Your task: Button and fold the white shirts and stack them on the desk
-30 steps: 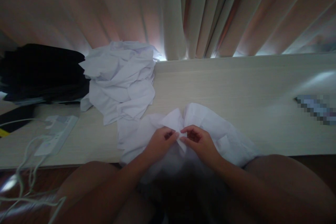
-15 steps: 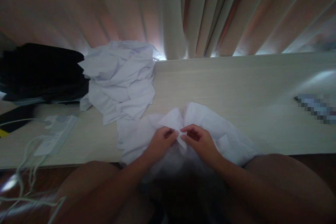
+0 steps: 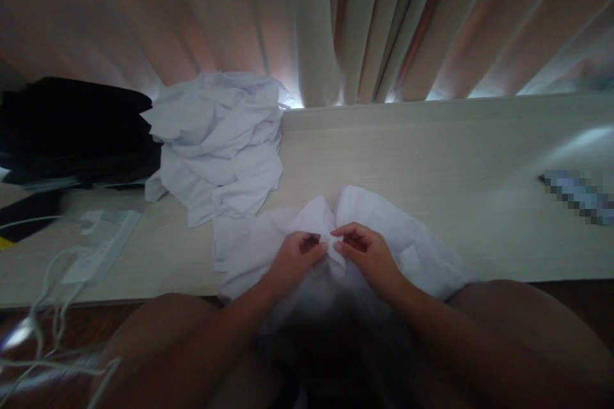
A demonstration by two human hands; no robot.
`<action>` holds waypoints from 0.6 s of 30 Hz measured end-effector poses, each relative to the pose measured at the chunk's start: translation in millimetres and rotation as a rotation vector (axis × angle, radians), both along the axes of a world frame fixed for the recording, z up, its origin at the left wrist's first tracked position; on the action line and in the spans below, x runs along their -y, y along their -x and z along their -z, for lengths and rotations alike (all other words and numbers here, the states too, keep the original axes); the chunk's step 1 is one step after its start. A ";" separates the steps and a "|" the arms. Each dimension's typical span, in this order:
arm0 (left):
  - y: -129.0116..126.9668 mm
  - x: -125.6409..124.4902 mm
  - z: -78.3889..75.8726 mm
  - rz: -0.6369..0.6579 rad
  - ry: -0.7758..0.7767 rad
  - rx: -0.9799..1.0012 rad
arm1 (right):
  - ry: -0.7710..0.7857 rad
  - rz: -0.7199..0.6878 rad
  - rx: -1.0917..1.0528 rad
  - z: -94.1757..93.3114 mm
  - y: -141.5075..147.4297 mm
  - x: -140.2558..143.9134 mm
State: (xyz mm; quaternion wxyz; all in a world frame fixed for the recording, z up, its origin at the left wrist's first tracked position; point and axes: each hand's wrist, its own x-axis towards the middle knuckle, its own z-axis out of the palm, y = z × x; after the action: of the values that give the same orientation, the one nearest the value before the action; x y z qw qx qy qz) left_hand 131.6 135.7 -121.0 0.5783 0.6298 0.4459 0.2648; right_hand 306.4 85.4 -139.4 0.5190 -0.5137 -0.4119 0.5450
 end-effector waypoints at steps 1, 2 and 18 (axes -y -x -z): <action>-0.7 0.5 -0.3 -0.022 -0.010 0.002 | 0.004 0.002 0.003 -0.1 -0.1 -0.3; -1.3 0.9 -0.8 -0.043 -0.019 0.002 | 0.006 0.004 0.011 -0.2 -0.2 -0.6; 0.1 -1.9 -7.2 0.019 0.129 0.089 | -0.035 -0.025 0.253 1.9 -2.9 2.1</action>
State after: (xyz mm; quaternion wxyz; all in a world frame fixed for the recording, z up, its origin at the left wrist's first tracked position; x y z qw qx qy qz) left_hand 131.5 137.6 -113.8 0.6396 0.5829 0.4298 0.2576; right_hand 309.4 83.4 -141.3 0.4650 -0.5642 -0.4898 0.4749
